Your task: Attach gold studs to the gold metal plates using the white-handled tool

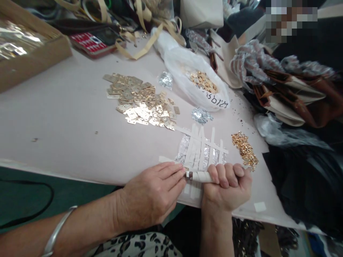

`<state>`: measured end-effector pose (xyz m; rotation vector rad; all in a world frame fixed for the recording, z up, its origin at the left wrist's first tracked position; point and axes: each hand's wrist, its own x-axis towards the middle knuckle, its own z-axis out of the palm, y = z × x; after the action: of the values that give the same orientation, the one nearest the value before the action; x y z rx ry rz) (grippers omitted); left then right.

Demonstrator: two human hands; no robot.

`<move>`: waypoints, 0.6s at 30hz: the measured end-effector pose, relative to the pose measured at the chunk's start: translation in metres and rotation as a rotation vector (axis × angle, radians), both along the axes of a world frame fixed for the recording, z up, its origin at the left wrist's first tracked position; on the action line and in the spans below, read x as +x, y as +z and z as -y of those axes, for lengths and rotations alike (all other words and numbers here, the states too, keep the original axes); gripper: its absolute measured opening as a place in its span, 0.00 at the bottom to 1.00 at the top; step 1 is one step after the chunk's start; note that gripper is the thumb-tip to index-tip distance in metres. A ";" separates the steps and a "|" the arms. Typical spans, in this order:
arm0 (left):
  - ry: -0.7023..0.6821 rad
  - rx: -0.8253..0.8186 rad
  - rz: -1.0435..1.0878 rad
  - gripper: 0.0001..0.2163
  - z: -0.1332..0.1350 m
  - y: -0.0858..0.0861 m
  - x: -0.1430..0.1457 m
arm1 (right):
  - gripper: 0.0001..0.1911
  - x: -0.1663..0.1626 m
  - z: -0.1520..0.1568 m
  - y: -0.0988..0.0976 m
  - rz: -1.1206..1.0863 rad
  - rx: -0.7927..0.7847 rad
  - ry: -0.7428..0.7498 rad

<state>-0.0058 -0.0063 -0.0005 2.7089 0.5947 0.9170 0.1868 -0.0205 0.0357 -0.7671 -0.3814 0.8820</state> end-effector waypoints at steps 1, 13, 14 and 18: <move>0.002 -0.008 0.004 0.14 0.000 0.000 0.000 | 0.19 -0.005 -0.001 0.004 0.046 0.015 0.014; 0.012 0.035 0.051 0.12 0.000 0.001 0.001 | 0.21 -0.019 0.006 0.015 0.325 0.163 0.094; 0.014 0.042 0.051 0.12 0.000 0.000 0.000 | 0.21 -0.018 0.006 0.014 0.337 0.167 0.079; 0.022 0.056 0.059 0.11 0.001 -0.002 0.001 | 0.20 -0.022 0.006 0.014 0.413 0.170 0.101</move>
<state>-0.0051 -0.0074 -0.0022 2.7188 0.5967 1.0308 0.1651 -0.0268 0.0494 -0.7757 -0.8560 0.7700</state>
